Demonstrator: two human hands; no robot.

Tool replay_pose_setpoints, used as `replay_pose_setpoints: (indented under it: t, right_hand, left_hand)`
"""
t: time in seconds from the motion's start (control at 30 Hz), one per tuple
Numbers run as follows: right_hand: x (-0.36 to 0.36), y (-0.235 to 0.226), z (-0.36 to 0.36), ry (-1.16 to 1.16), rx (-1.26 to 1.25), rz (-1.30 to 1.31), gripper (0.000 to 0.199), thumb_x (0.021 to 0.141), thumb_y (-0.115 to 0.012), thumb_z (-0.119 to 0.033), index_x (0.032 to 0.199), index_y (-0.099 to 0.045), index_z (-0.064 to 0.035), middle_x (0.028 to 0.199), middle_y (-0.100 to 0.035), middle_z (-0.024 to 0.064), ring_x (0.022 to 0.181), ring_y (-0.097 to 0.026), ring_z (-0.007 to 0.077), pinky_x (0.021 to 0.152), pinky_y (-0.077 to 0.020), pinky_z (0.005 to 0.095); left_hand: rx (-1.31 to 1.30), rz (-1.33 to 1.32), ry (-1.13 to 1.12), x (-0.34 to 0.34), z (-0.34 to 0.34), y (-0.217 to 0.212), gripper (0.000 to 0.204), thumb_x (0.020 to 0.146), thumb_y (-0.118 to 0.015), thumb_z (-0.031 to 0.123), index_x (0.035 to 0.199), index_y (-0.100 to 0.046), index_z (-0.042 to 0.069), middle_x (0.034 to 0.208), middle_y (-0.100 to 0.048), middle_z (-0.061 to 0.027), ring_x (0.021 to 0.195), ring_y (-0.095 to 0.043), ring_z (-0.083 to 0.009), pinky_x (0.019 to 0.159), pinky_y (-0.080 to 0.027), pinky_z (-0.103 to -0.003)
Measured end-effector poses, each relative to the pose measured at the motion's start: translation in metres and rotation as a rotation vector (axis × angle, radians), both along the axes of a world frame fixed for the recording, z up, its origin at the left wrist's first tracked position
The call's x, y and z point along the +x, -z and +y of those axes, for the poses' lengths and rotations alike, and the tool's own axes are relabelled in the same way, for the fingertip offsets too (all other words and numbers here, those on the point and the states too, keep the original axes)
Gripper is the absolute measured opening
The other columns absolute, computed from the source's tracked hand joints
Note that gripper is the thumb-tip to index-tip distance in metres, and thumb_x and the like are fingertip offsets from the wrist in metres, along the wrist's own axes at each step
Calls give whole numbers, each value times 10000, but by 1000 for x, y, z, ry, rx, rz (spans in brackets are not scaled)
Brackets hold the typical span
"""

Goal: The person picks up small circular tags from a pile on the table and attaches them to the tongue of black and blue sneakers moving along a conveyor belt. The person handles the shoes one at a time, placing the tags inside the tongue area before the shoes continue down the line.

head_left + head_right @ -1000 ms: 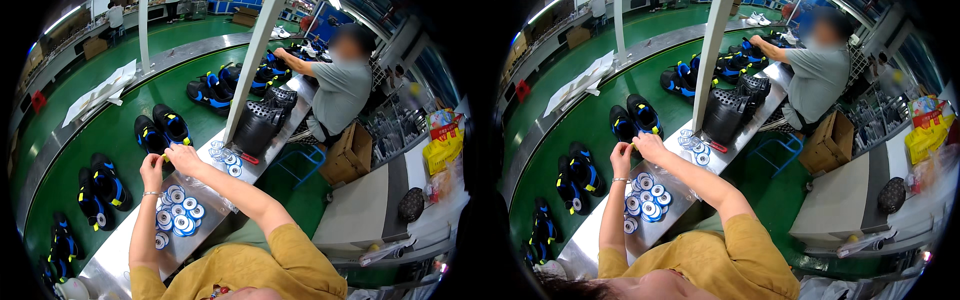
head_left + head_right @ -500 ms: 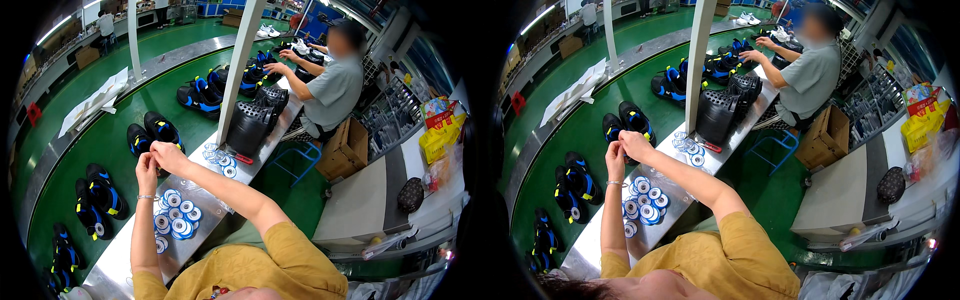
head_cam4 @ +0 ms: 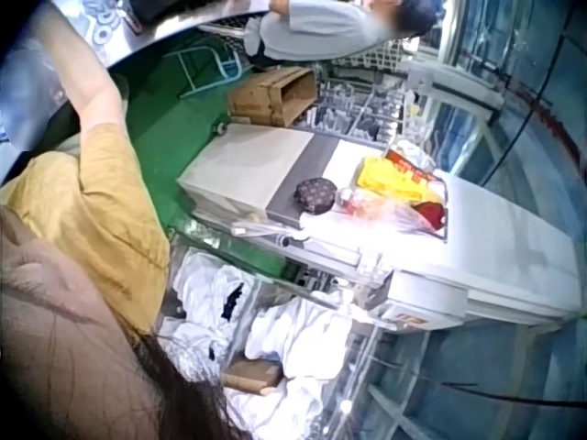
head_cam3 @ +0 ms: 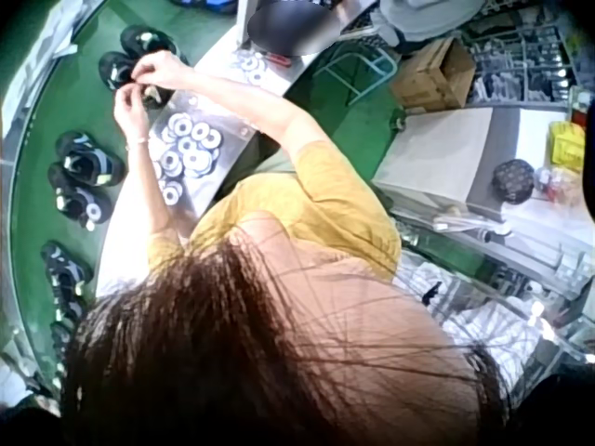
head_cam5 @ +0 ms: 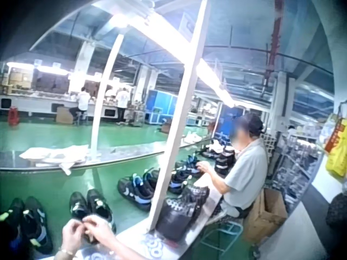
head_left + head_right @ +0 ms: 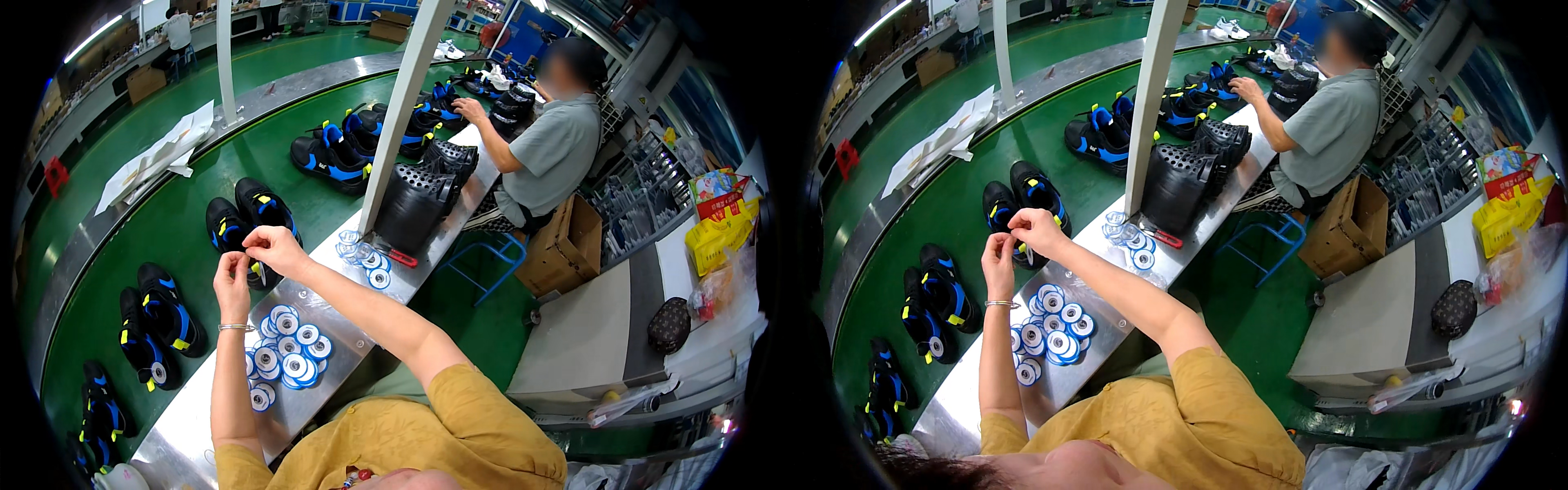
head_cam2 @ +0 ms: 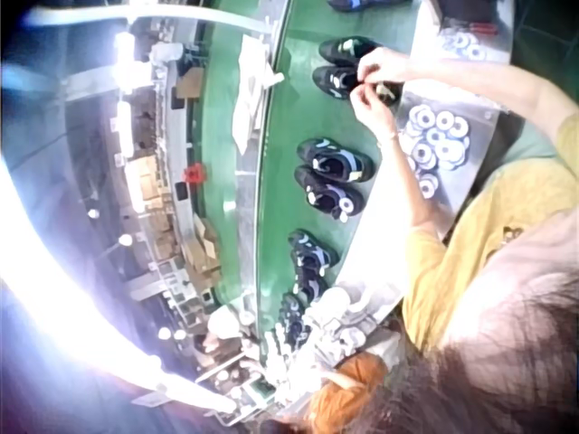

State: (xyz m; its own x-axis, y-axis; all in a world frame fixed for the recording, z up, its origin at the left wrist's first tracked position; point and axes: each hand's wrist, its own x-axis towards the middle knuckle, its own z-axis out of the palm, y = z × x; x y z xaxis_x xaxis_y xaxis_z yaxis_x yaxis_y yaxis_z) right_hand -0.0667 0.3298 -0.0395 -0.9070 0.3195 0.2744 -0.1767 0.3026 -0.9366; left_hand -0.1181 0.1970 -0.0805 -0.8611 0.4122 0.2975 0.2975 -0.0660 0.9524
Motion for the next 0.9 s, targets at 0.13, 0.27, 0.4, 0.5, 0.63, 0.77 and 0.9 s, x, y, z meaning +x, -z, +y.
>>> replay_pose_setpoints:
  t: [0.13,0.27,0.4,0.5,0.63,0.77,0.9]
  right_hand:
    - [-2,7,-1,-24,-68,-47,112,780,-653,-19,885,-649,19,794,-671,71,734,-631,109,677,-513,245]
    - [-4,7,1,12,-25,-48,124,758,-656,-13,877,-645,19,776,-669,73,718,-632,114,664,-514,250]
    - [-14,8,-3,-55,10,-24,109,735,-661,-10,839,-634,11,739,-655,73,682,-622,119,627,-495,248]
    - [-14,8,-3,-90,16,-37,126,714,-665,5,835,-630,11,705,-640,62,673,-614,111,621,-492,251]
    - [-15,7,-1,-99,-21,-30,143,699,-660,18,838,-630,13,705,-644,66,668,-618,112,619,-496,249]
    - [-19,9,-7,-100,76,-53,157,684,-661,17,839,-632,16,698,-646,77,657,-625,128,617,-498,257]
    - [-19,9,-6,-120,114,-91,163,682,-686,-18,833,-636,18,696,-645,81,651,-621,132,608,-491,262]
  left_hand:
    - [-10,-14,6,-3,-15,-5,113,893,-577,52,967,-653,15,799,-588,3,737,-517,-79,675,-434,-219]
    - [-12,30,49,-7,-22,-4,207,871,-583,0,1059,-667,16,935,-631,-33,826,-553,-89,750,-449,-227]
    - [68,-108,102,-12,-22,3,282,869,-578,-25,1145,-623,9,904,-598,1,807,-533,-69,751,-446,-204]
    - [55,-135,127,-12,-21,-2,305,868,-572,-32,1166,-611,17,871,-574,13,799,-520,-60,751,-444,-198]
    - [60,-150,138,-14,-23,-3,326,861,-576,-40,1179,-597,25,860,-556,17,797,-519,-61,756,-447,-200]
    - [51,-161,171,-17,-26,-3,340,858,-581,-39,1192,-585,27,846,-549,21,794,-522,-62,751,-440,-193]
    - [79,-188,212,-17,-29,-9,363,861,-598,-21,1219,-572,31,847,-554,22,798,-523,-58,750,-429,-184]
